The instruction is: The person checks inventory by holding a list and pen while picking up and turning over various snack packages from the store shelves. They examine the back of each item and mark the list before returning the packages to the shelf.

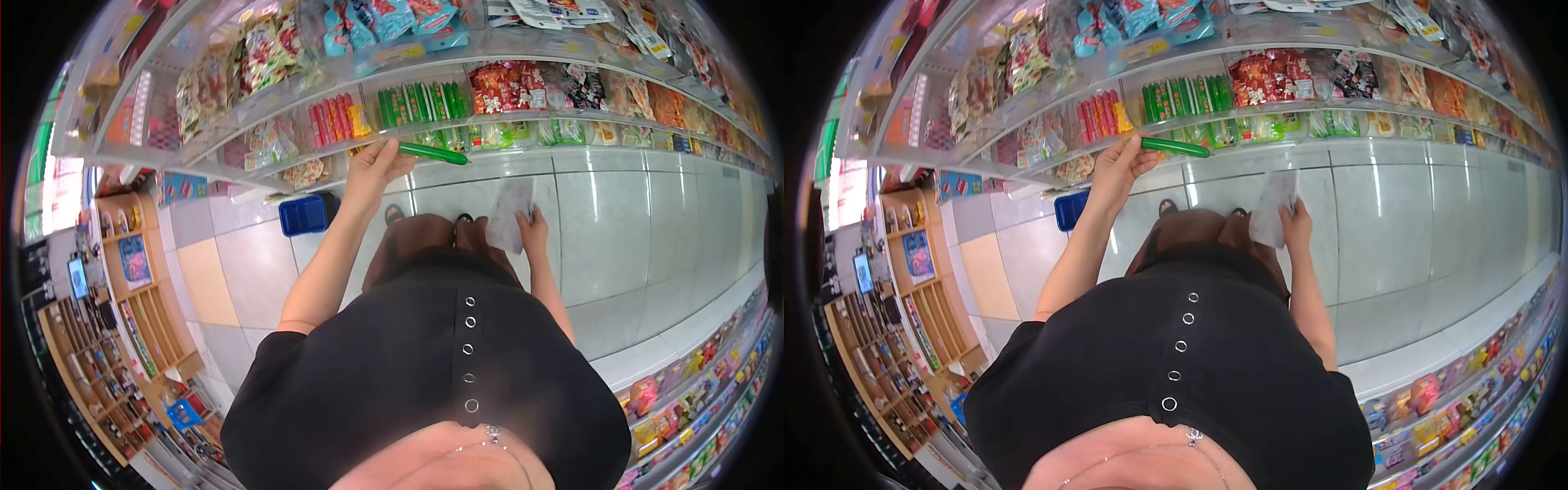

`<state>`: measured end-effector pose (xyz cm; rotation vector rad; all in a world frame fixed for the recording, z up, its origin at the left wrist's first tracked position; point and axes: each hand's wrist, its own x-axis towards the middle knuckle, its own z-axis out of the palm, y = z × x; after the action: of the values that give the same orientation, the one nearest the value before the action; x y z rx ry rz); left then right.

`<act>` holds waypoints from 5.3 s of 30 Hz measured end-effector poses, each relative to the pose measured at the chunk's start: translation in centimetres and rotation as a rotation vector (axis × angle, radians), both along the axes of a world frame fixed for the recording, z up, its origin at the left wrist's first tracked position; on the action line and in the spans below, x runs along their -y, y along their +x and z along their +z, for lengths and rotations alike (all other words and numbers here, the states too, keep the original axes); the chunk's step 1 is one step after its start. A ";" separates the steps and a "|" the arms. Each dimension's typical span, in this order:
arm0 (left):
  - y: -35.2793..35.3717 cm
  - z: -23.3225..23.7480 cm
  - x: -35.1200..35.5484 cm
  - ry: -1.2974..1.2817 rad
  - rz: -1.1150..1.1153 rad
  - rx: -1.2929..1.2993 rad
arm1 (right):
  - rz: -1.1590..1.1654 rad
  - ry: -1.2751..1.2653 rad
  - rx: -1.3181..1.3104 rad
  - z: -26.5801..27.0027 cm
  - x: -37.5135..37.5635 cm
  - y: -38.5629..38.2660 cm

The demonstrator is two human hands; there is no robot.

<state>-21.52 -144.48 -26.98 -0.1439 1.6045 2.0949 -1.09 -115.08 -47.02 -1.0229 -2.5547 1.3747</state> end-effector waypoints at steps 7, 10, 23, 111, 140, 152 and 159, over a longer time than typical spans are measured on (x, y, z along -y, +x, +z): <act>4.7 2.4 0.0 0.017 0.017 -0.123 | 0.236 -0.493 -0.474 14.9 5.5 -8.5; 5.6 2.9 0.2 0.013 0.044 -0.184 | 0.303 -0.715 -0.328 19.1 6.5 -8.5; 6.8 1.8 0.5 0.029 -0.076 -0.186 | 0.293 -0.721 -0.366 20.1 8.2 -7.5; 3.7 1.3 -0.3 -0.171 -0.540 0.157 | 0.347 -0.614 -0.299 16.9 6.4 -7.8; -0.2 -3.3 -2.2 0.036 -0.558 0.032 | -0.577 -0.423 -0.160 1.1 2.2 4.2; 8.0 24.6 2.8 -0.117 -0.284 -1.219 | -0.985 -0.394 -0.103 -3.0 -1.2 10.9; 7.8 23.6 3.0 0.101 -0.326 -1.250 | -1.228 -0.287 -0.088 -1.1 0.2 15.7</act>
<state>-13.72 -147.50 -3.37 1.6175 1.8691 2.0236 14.56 -115.32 -48.12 -1.9661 -1.1244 1.2558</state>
